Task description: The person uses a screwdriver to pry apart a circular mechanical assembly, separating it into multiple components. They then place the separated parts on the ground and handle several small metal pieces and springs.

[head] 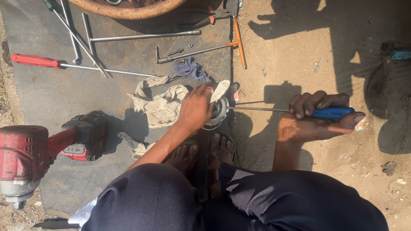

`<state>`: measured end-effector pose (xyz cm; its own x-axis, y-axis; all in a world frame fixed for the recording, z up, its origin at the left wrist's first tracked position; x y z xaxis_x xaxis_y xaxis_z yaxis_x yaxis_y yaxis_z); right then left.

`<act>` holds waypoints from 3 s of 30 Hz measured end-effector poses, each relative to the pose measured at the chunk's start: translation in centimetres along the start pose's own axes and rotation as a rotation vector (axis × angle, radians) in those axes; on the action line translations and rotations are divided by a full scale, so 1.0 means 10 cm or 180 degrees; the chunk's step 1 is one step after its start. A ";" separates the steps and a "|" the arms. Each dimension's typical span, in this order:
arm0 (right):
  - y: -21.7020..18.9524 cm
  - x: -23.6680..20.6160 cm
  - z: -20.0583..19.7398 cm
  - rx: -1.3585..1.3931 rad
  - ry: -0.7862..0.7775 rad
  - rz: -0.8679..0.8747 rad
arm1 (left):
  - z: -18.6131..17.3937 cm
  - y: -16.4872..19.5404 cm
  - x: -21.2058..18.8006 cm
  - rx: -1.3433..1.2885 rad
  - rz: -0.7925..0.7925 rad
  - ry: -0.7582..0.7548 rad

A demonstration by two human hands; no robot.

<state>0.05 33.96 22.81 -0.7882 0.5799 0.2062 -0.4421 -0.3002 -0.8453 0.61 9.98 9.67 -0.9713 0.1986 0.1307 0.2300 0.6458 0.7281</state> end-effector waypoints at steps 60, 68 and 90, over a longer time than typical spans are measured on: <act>1.17 -0.74 0.60 -0.3450 -0.2486 0.0552 | -0.03 -0.49 -0.51 -0.4270 -0.2999 0.2139; 1.18 -0.75 0.48 -0.3227 -0.2233 0.0120 | -0.07 -0.59 -0.78 -0.3746 -0.3149 0.2049; 2.05 0.80 -0.36 -0.1834 -0.0893 0.2672 | 0.11 -0.82 -0.92 -0.4088 -0.3016 0.1701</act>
<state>-13.78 35.17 5.31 -0.8502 0.1349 -0.5089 0.5031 -0.0763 -0.8608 7.75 3.68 1.71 -0.7010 -0.3095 -0.6425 -0.3392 -0.6479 0.6821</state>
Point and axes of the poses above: each hand's wrist, its own x-axis towards the middle knuckle, its own z-axis out of the palm, y = z × x, the point moved 1 cm from there along x, towards the middle knuckle, and after that the axes turned 5 degrees about y, right-handed, at the moved point
